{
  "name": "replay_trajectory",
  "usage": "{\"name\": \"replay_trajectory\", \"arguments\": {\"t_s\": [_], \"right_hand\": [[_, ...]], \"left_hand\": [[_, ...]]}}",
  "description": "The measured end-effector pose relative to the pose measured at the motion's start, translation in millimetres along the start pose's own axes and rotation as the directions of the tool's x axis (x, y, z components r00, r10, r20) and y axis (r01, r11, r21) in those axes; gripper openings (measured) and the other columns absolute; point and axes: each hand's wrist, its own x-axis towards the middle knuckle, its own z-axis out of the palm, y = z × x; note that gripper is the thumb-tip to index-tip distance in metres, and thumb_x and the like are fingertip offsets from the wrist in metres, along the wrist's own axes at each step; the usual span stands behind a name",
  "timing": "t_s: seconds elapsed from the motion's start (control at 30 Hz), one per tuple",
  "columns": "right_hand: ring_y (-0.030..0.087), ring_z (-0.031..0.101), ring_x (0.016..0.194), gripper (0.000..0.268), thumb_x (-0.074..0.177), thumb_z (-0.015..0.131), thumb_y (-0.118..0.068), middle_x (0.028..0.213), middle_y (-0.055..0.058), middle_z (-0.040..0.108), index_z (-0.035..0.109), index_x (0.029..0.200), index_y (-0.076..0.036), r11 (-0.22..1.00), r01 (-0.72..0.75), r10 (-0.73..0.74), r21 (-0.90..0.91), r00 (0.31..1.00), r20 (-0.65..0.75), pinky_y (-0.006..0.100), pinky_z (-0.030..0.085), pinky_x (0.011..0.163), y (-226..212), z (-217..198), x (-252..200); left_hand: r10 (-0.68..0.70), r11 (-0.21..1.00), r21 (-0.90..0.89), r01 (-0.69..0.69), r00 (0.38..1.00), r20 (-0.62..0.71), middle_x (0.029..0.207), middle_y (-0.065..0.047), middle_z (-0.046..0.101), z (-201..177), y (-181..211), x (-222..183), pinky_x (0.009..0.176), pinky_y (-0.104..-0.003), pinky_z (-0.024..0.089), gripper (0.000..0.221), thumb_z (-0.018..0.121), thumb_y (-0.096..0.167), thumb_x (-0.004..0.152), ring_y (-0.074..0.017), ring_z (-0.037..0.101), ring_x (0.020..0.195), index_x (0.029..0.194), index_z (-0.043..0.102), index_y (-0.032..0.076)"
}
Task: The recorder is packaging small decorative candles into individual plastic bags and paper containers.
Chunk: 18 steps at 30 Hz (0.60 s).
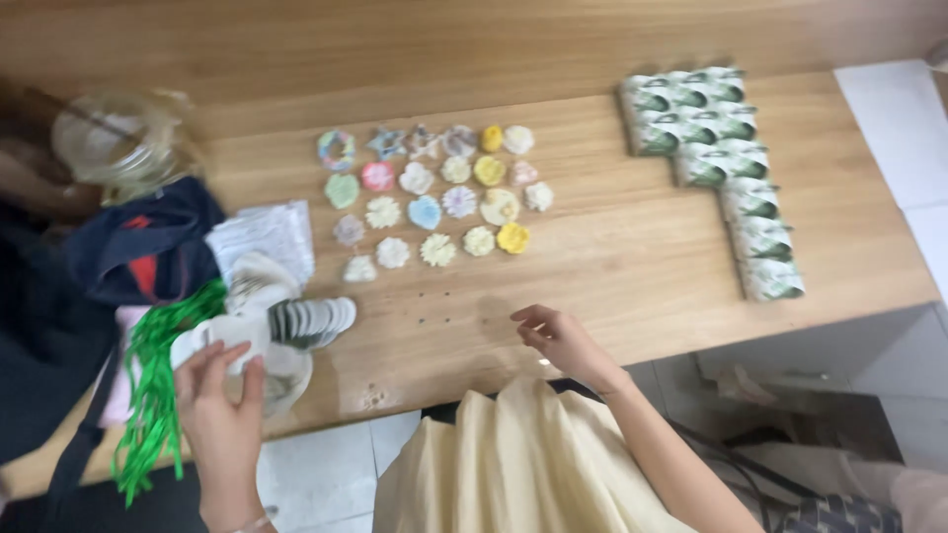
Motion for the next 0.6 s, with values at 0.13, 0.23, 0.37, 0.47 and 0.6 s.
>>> {"name": "replay_trajectory", "arguments": {"t_s": [0.13, 0.23, 0.37, 0.47, 0.6], "right_hand": [[0.016, 0.071, 0.094, 0.032, 0.099, 0.062, -0.019, 0.11, 0.008, 0.076, 0.067, 0.129, -0.01, 1.0, -0.002, 0.002, -0.028, 1.0, -0.006, 0.031, 0.057, 0.083, 10, -13, 0], [0.016, 0.07, 0.093, 0.032, 0.097, 0.061, -0.019, 0.108, 0.007, 0.076, 0.066, 0.128, -0.009, 0.997, 0.016, -0.017, 0.081, 1.0, 0.008, 0.031, 0.058, 0.083, 35, -29, 11], [0.014, 0.071, 0.094, 0.031, 0.102, 0.058, -0.021, 0.106, 0.007, 0.074, 0.065, 0.128, -0.007, 0.948, 0.034, -0.019, 0.315, 0.998, -0.052, 0.03, 0.058, 0.083, 66, -64, 26], [0.013, 0.071, 0.094, 0.032, 0.102, 0.057, -0.021, 0.108, 0.007, 0.072, 0.064, 0.129, -0.007, 0.924, 0.044, 0.011, 0.379, 0.99, -0.142, 0.029, 0.058, 0.08, 86, -104, 56], [0.014, 0.07, 0.09, 0.037, 0.098, 0.061, -0.019, 0.109, 0.008, 0.071, 0.06, 0.133, -0.009, 0.966, 0.077, 0.032, 0.247, 0.912, -0.409, 0.03, 0.058, 0.071, 99, -166, 112]], "left_hand": [[0.011, 0.994, -0.112, 0.002, 0.993, 0.116, 0.119, -0.015, 0.067, 57, 38, -19, 0.1, -0.045, 0.05, 0.019, 0.071, 0.018, 0.097, -0.036, 0.063, 0.115, 0.112, 0.073, 0.006], [0.085, 0.978, -0.206, -0.021, 0.947, 0.31, 0.112, -0.013, 0.068, 98, 78, -29, 0.087, -0.043, 0.053, 0.017, 0.07, 0.017, 0.092, -0.0339, 0.068, 0.104, 0.106, 0.073, 0.007], [0.185, 0.959, -0.284, 0.016, 0.722, 0.667, 0.101, -0.011, 0.074, 133, 120, -37, 0.077, -0.041, 0.056, 0.014, 0.066, 0.017, 0.091, -0.0321, 0.073, 0.091, 0.101, 0.071, 0.009], [0.256, 0.955, -0.292, -0.051, 0.642, 0.723, 0.098, -0.008, 0.075, 159, 131, -36, 0.076, -0.042, 0.056, 0.015, 0.066, 0.02, 0.091, -0.0311, 0.073, 0.09, 0.102, 0.071, 0.012], [0.156, 0.987, -0.128, -0.093, 0.436, 0.887, 0.101, -0.003, 0.074, 183, 132, -22, 0.081, -0.042, 0.057, 0.019, 0.064, 0.022, 0.093, -0.0271, 0.074, 0.091, 0.11, 0.071, 0.017]]}}
